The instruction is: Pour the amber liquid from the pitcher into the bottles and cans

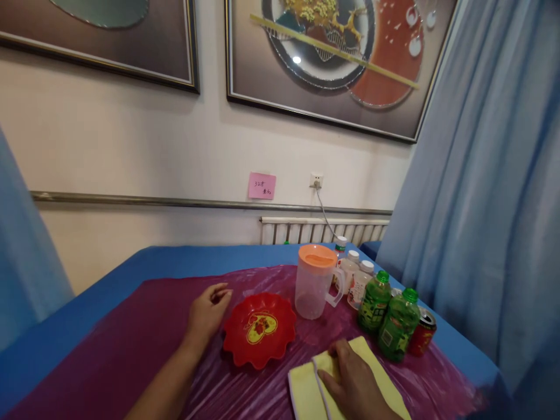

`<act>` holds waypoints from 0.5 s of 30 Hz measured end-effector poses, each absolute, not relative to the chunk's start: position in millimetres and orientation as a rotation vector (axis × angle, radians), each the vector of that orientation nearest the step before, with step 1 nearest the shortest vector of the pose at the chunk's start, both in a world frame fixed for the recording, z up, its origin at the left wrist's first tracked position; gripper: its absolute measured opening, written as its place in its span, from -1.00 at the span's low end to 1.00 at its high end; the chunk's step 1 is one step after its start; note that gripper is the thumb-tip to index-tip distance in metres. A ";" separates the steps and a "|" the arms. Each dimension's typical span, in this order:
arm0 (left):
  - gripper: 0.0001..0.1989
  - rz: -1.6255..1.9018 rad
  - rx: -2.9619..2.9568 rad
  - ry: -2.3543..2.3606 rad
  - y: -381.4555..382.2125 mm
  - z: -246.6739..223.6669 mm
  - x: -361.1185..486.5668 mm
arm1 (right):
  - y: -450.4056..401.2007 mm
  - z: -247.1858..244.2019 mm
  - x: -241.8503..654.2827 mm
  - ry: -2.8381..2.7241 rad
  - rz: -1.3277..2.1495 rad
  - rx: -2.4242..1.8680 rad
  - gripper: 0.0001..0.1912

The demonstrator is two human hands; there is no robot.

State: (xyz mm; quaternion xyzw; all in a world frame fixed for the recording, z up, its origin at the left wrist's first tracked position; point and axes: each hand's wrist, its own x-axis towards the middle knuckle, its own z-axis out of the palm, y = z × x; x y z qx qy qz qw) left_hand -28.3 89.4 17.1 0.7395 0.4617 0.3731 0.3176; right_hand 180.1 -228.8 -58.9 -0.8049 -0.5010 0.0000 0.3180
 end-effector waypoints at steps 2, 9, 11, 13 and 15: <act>-0.70 0.828 1.998 1.305 103.9 19.8 -30.1 | -228.2 -63.4 179.8 -1.304 -0.021 -2.116 -0.82; -0.76 0.233 2.147 1.524 133.8 24.5 -45.8 | -230.1 -63.9 178.3 -1.313 -0.078 -2.065 -0.87; -0.74 0.140 2.185 1.526 137.2 26.7 -50.8 | -229.8 -66.5 179.8 -1.314 -0.111 -2.053 -0.88; -0.73 0.092 2.215 1.519 140.5 30.5 -56.3 | -228.6 -72.0 183.3 -1.337 -0.138 -2.036 -0.88; -0.74 0.090 2.234 1.513 143.9 34.6 -62.8 | -226.7 -79.0 187.5 -1.373 -0.150 -2.021 -0.88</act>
